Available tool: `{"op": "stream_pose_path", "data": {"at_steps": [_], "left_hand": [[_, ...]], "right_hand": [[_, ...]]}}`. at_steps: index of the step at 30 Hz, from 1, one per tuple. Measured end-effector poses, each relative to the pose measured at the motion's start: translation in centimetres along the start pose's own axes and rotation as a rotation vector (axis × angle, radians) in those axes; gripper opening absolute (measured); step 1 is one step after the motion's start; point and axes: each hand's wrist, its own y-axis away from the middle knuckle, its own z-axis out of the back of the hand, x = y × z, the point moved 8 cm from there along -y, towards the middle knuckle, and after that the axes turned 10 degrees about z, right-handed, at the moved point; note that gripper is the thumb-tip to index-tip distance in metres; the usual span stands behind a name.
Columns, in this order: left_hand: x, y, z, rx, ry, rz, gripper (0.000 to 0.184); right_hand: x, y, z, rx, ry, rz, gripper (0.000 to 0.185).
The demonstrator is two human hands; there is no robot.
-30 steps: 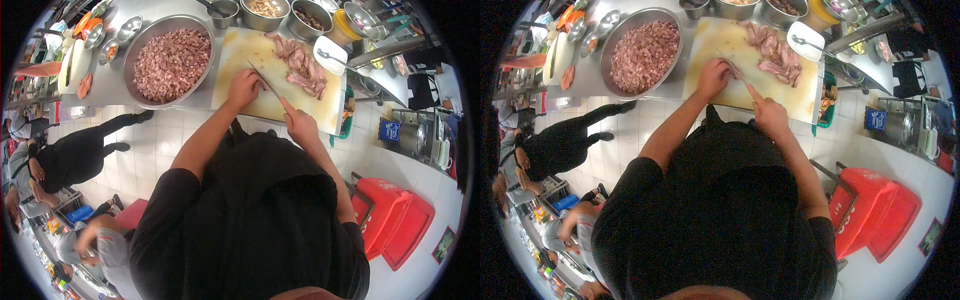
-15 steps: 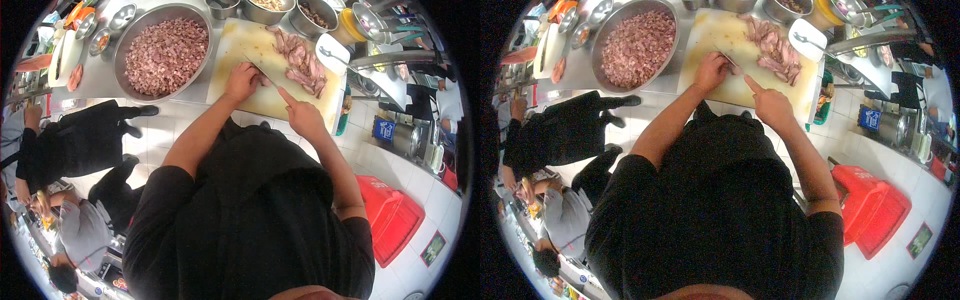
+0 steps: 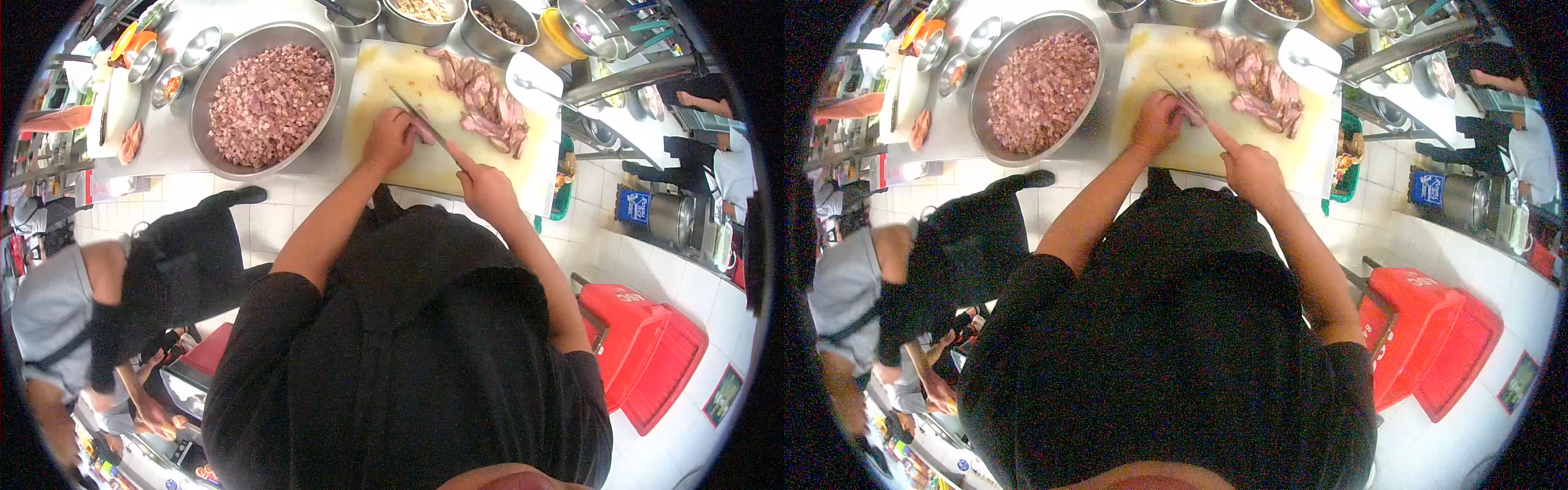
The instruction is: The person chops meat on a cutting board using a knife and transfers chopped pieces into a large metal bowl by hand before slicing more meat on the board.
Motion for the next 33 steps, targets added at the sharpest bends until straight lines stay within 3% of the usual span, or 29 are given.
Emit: {"op": "stream_pose_path", "data": {"at_steps": [8, 14, 19, 25, 26, 33], "left_hand": [[-0.3, 0.1, 0.3, 0.005, -0.018, 0.0, 0.009], [-0.1, -0.3, -0.1, 0.019, 0.01, 0.009, 0.008], [-0.9, -0.2, 0.9, -0.005, -0.004, -0.014, 0.009], [0.3, -0.1, -0.1, -0.022, 0.011, -0.073, 0.01], [0.7, 0.0, -0.4, -0.017, -0.007, -0.061, 0.01], [0.8, -0.3, -0.5, 0.01, 0.046, -0.002, 0.009]], "right_hand": [[0.3, -0.1, -0.1, 0.113, 0.008, -0.014, 0.069], [-2.5, -2.5, -4.8, -0.07, -0.164, 0.014, 0.07], [-2.0, -2.0, -3.1, -0.172, -0.208, 0.098, 0.07], [0.1, 0.0, -1.9, -0.029, -0.069, 0.032, 0.07], [0.3, 0.1, -1.5, -0.059, -0.106, 0.007, 0.064], [1.1, -1.2, -1.4, 0.001, -0.155, -0.045, 0.067]]}}
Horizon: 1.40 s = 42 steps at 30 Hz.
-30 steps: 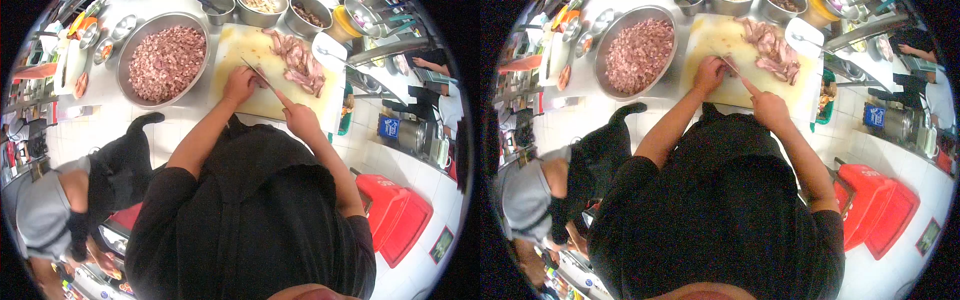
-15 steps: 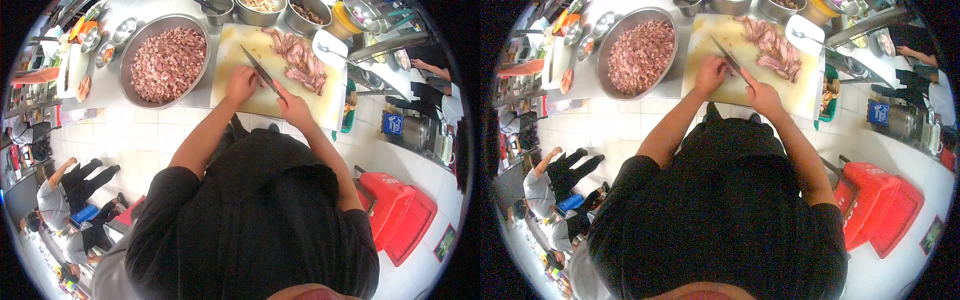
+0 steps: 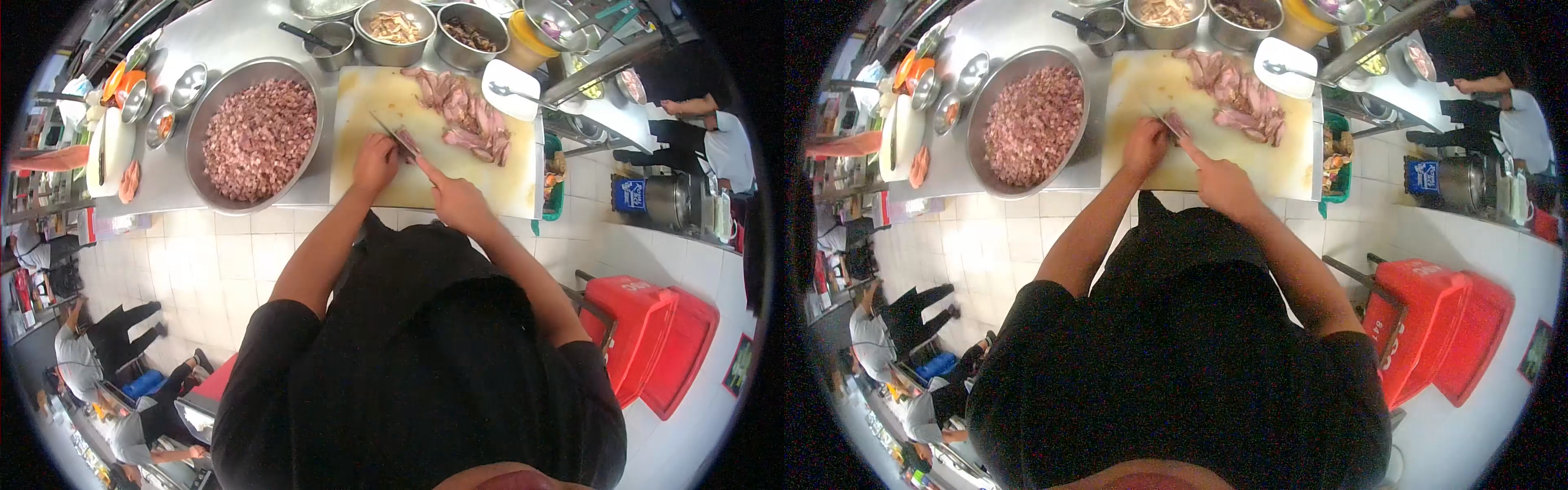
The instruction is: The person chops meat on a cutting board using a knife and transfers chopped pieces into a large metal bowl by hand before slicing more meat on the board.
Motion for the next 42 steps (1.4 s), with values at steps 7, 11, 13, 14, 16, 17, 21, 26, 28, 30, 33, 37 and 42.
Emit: {"op": "stream_pose_path", "data": {"at_steps": [7, 11, 13, 14, 16, 17, 21, 26, 28, 30, 33, 37, 42], "left_hand": [[-0.6, 0.2, 0.3, 0.041, 0.008, 0.009, 0.006], [-0.6, 0.5, 0.2, -0.051, 0.021, -0.24, 0.002], [-2.2, 0.7, 1.2, -0.076, 0.049, -0.19, 0.003], [-2.5, 0.3, 1.2, -0.064, 0.092, -0.151, 0.004], [-1.9, 0.4, 1.4, -0.026, 0.161, -0.043, 0.008], [-1.2, 0.2, 1.3, -0.019, 0.171, 0.036, 0.01], [2.4, -1.0, 0.3, -0.053, 0.214, 0.134, 0.014], [0.5, -4.8, 1.1, -0.122, 0.081, -0.1, 0.019], [-0.7, -6.6, 1.0, -0.104, 0.031, -0.166, 0.025], [-2.2, -8.5, 0.9, -0.075, -0.073, -0.246, 0.033], [-3.4, -11.2, -0.2, 0.011, -0.17, -0.23, 0.044], [-3.2, -14.2, -2.9, 0.115, -0.253, -0.256, 0.05], [-1.0, -17.0, -5.9, 0.183, -0.215, -0.281, 0.052]], "right_hand": [[-2.8, -2.3, -3.7, 0.036, -0.082, -0.047, 0.071], [-1.0, -0.1, 0.3, -0.139, -0.033, 0.085, 0.073], [-1.1, 2.9, 2.3, -0.221, -0.049, 0.054, 0.071], [-1.7, 4.1, 2.8, -0.253, -0.018, 0.034, 0.071], [-3.2, 6.4, 2.9, -0.268, -0.008, -0.026, 0.071], [-4.0, 7.2, 2.7, -0.269, -0.006, -0.052, 0.071], [-7.4, 8.3, -0.4, -0.208, -0.009, -0.085, 0.074], [-8.1, 8.6, -1.9, -0.306, -0.036, -0.002, 0.077], [-8.3, 8.5, -2.3, -0.285, -0.019, -0.035, 0.078], [-8.4, 8.5, -2.4, -0.278, -0.011, -0.049, 0.079], [-8.2, 8.6, -2.0, -0.272, -0.019, -0.049, 0.08], [-8.0, 8.7, -1.6, -0.25, -0.027, -0.07, 0.081], [-7.7, 8.8, -1.1, -0.23, -0.056, -0.095, 0.08]]}}
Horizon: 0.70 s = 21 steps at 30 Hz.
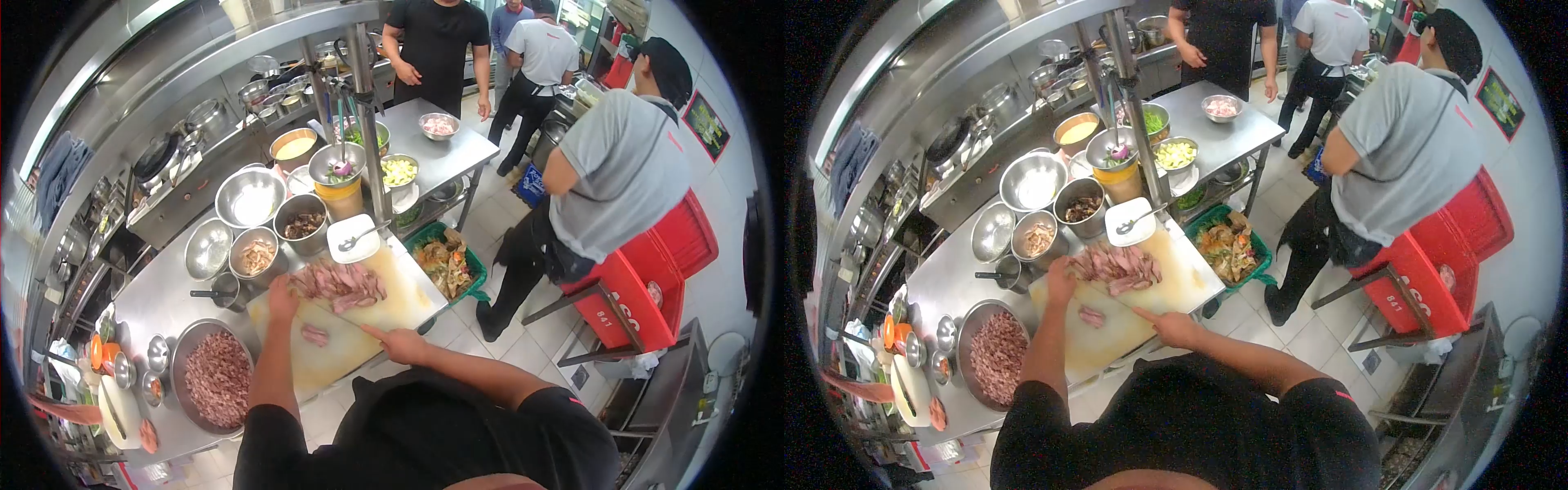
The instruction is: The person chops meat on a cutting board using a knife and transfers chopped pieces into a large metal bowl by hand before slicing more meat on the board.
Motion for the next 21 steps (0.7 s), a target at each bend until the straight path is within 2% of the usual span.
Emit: {"op": "stream_pose_path", "data": {"at_steps": [4, 10, 16, 19, 21], "left_hand": [[-0.1, -0.8, -0.7, 0.011, -0.041, 0.026, 0.041], [0.2, -2.3, -0.9, 0.023, -0.089, 0.033, 0.014], [2.2, -1.3, -0.4, -0.048, -0.098, 0.135, 0.013], [7.2, 0.3, -1.4, -0.082, 0.23, 0.331, 0.018], [4.2, 2.3, 1.9, -0.122, 0.418, 0.325, 0.024]], "right_hand": [[0.0, 0.0, 0.1, 0.024, 0.004, -0.04, 0.075], [-0.5, 0.1, -0.8, 0.039, 0.009, -0.06, 0.077], [-0.2, -0.1, 0.6, 0.011, 0.011, -0.078, 0.076], [-0.9, -0.3, 0.2, -0.008, -0.019, -0.083, 0.073], [-2.8, -0.6, -2.0, 0.004, -0.027, -0.087, 0.07]]}}
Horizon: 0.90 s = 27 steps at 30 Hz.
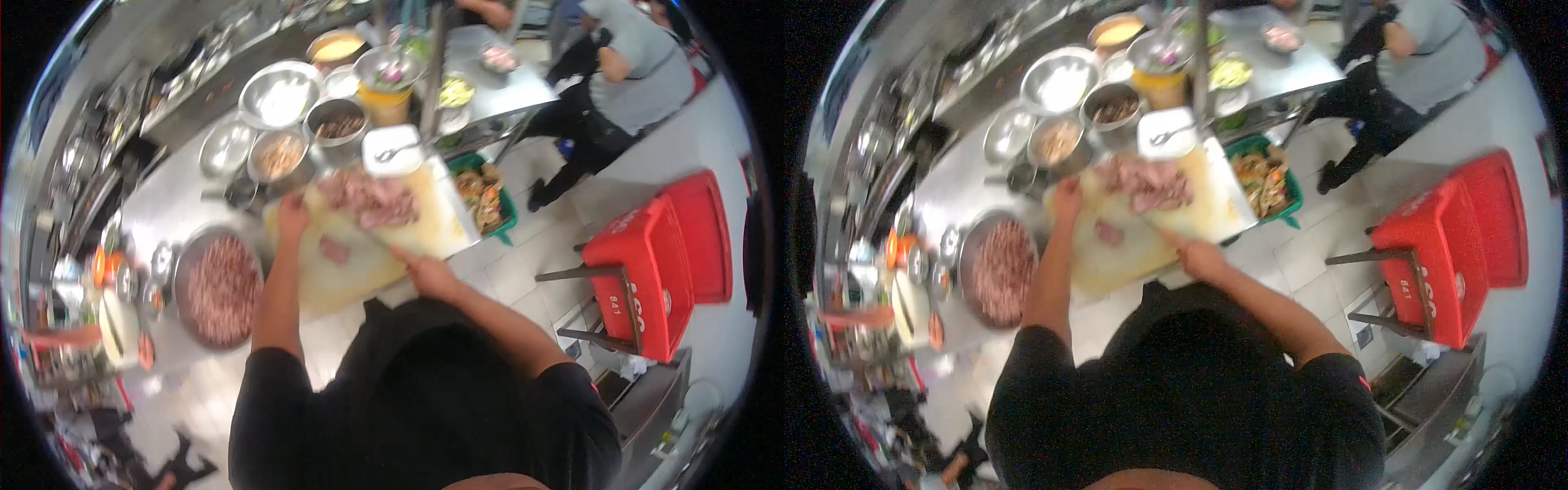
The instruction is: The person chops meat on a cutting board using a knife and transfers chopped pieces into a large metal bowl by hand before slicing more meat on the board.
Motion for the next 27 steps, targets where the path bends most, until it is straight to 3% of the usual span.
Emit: {"op": "stream_pose_path", "data": {"at_steps": [1, 2, 7, 11, 14, 17, 20, 27], "left_hand": [[0.0, 0.6, 0.6, 0.062, 0.078, 0.063, 0.023], [4.1, 0.6, 1.2, -0.02, 0.028, 0.08, 0.02], [-3.9, 9.9, 6.6, -0.07, -0.064, 0.096, 0.016], [-6.3, 16.4, 6.1, 0.08, -0.279, -0.161, 0.019], [-6.5, 20.4, 4.5, 0.221, -0.416, -0.212, 0.023], [-5.9, 22.5, 4.6, 0.132, -0.385, -0.272, 0.024], [-5.3, 23.3, 6.4, -0.026, -0.344, -0.162, 0.024], [-4.9, 23.5, 6.0, -0.009, -0.374, -0.183, 0.021]], "right_hand": [[0.1, 0.2, 0.2, -0.014, -0.048, -0.001, 0.069], [0.9, 0.2, 0.7, 0.008, -0.028, -0.011, 0.069], [1.8, -0.1, 1.3, -0.059, -0.048, 0.085, 0.075], [2.6, -0.3, 2.2, -0.039, -0.052, 0.075, 0.074], [1.6, -0.4, 1.8, -0.055, -0.061, 0.1, 0.073], [2.1, -0.5, 2.4, -0.055, -0.136, 0.106, 0.071], [4.4, 0.3, 3.3, -0.109, -0.188, 0.18, 0.067], [9.1, -1.9, 0.4, 0.187, 0.082, 0.318, 0.07]]}}
